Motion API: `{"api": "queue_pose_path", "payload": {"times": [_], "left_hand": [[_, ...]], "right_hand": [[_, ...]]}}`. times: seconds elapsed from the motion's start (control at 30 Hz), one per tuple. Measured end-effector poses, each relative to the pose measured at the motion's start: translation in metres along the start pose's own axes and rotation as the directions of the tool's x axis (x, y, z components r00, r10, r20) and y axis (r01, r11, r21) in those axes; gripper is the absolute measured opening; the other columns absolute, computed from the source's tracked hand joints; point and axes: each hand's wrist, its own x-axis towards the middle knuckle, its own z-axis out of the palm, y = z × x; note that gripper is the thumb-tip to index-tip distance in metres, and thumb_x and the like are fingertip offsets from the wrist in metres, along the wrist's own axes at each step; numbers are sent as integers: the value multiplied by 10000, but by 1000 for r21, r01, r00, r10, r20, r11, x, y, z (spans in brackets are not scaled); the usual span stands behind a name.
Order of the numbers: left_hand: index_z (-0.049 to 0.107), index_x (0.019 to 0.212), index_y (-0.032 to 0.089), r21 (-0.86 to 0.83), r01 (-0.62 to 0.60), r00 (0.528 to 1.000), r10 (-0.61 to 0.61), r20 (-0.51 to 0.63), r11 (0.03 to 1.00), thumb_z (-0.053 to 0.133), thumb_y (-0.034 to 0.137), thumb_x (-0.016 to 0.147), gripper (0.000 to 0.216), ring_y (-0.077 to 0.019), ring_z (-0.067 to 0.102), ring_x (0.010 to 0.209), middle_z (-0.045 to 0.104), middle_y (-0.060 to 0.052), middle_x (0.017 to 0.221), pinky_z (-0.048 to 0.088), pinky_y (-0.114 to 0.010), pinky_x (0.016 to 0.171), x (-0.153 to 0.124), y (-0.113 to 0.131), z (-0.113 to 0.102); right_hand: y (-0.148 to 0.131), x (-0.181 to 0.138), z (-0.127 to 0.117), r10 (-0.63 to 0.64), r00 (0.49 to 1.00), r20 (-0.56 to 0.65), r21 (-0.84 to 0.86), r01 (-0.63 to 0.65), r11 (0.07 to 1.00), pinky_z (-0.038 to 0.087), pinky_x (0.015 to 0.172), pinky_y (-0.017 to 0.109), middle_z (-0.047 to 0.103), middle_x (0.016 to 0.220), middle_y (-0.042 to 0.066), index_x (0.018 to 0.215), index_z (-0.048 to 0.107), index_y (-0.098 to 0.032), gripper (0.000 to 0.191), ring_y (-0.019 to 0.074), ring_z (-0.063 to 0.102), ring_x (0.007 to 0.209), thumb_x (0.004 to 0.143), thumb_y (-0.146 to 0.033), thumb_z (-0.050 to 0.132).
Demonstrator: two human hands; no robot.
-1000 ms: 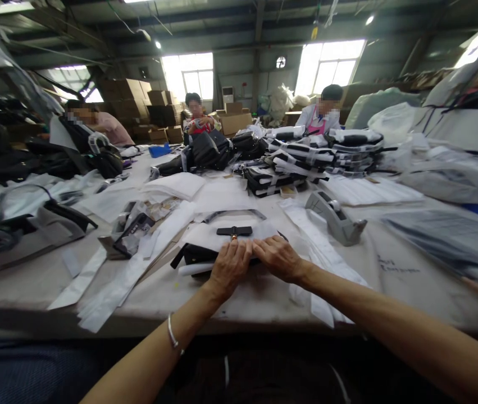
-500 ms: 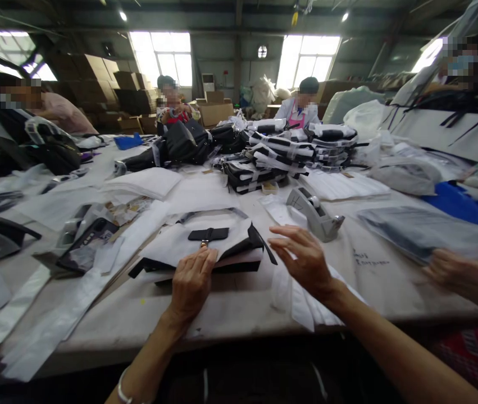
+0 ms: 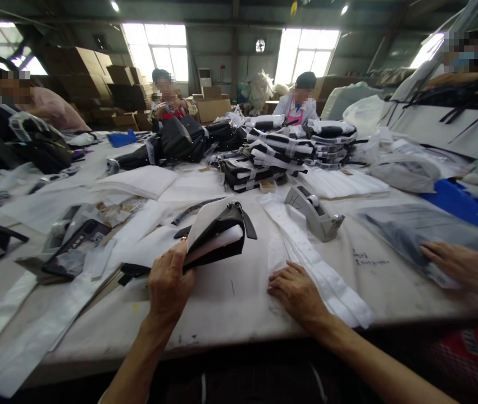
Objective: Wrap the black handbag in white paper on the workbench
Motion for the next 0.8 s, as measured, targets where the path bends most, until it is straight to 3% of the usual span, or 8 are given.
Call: {"api": "queue_pose_path", "payload": {"times": [0.13, 0.27, 0.4, 0.47, 0.57, 0.63, 0.7, 0.8], "left_hand": [[552, 1159, 163, -10, 0, 1000, 0, 2, 1000, 569, 81, 819, 351, -256, 652, 901, 691, -87, 968, 478, -338, 781, -1, 1, -1], [552, 1178, 159, -25, 6, 1000, -6, 8, 1000, 565, 104, 827, 356, -264, 658, 918, 693, -97, 983, 486, -350, 787, -1, 0, -2], [552, 1181, 161, -23, 22, 1000, -22, 3, 999, 567, 113, 833, 352, -255, 664, 895, 694, -96, 979, 490, -351, 793, -1, 0, -2], [552, 1171, 161, -30, 20, 1000, -20, 3, 999, 568, 113, 834, 341, -253, 663, 904, 694, -97, 988, 490, -349, 800, -1, 1, -2], [551, 1158, 164, -43, 15, 1000, -15, 2, 999, 570, 106, 836, 328, -249, 660, 920, 694, -97, 1008, 493, -347, 809, 0, 3, -2], [550, 1163, 167, -46, 15, 1000, -15, -5, 999, 568, 88, 833, 340, -247, 662, 925, 696, -93, 1013, 497, -345, 811, 0, 3, -3], [543, 1190, 172, -54, 18, 1000, -18, -13, 998, 561, 58, 824, 383, -245, 664, 940, 698, -89, 1021, 501, -343, 818, 1, 3, -3], [519, 1257, 186, -79, 10, 1000, -11, -11, 997, 545, 27, 823, 463, -242, 665, 978, 698, -86, 1058, 505, -346, 842, 1, 3, -5]], "right_hand": [[-12, 10, 9, -38, 999, 22, 84, 36, 996, 444, 984, 421, 696, 767, 0, 763, 662, -214, 118, 172, 646, 772, 879, -188, 653], [-40, 8, 8, -196, 958, 209, 321, 122, 939, 476, 928, 360, 729, 824, -3, 817, 710, -233, 127, 167, 660, 833, 908, -215, 624], [-53, 15, -26, -224, 858, 461, 513, -52, 857, 529, 834, 275, 754, 956, -11, 986, 740, -273, 163, 173, 687, 908, 846, -353, 715], [-41, 27, -42, -111, 873, 475, 522, -179, 834, 552, 795, 275, 759, 951, 1, 971, 743, -263, 182, 183, 704, 878, 873, -398, 670], [-1, 45, -36, 190, 949, 251, 341, -270, 900, 563, 822, 347, 761, 920, 43, 893, 737, -238, 291, 220, 712, 882, 959, -406, 509], [28, 55, -11, 294, 954, 60, 90, -299, 950, 518, 942, 460, 743, 1053, 111, 1019, 718, -206, 343, 281, 682, 1036, 968, -422, 457], [47, 63, 23, 280, 960, -21, -148, -280, 949, 439, 1015, 568, 678, 1203, 203, 1159, 661, -125, 442, 353, 589, 1202, 956, -457, 452], [47, 78, 67, 193, 981, 28, -297, -176, 938, 372, 1065, 590, 534, 1389, 262, 1351, 510, -58, 567, 364, 450, 1346, 960, -461, 428]]}}
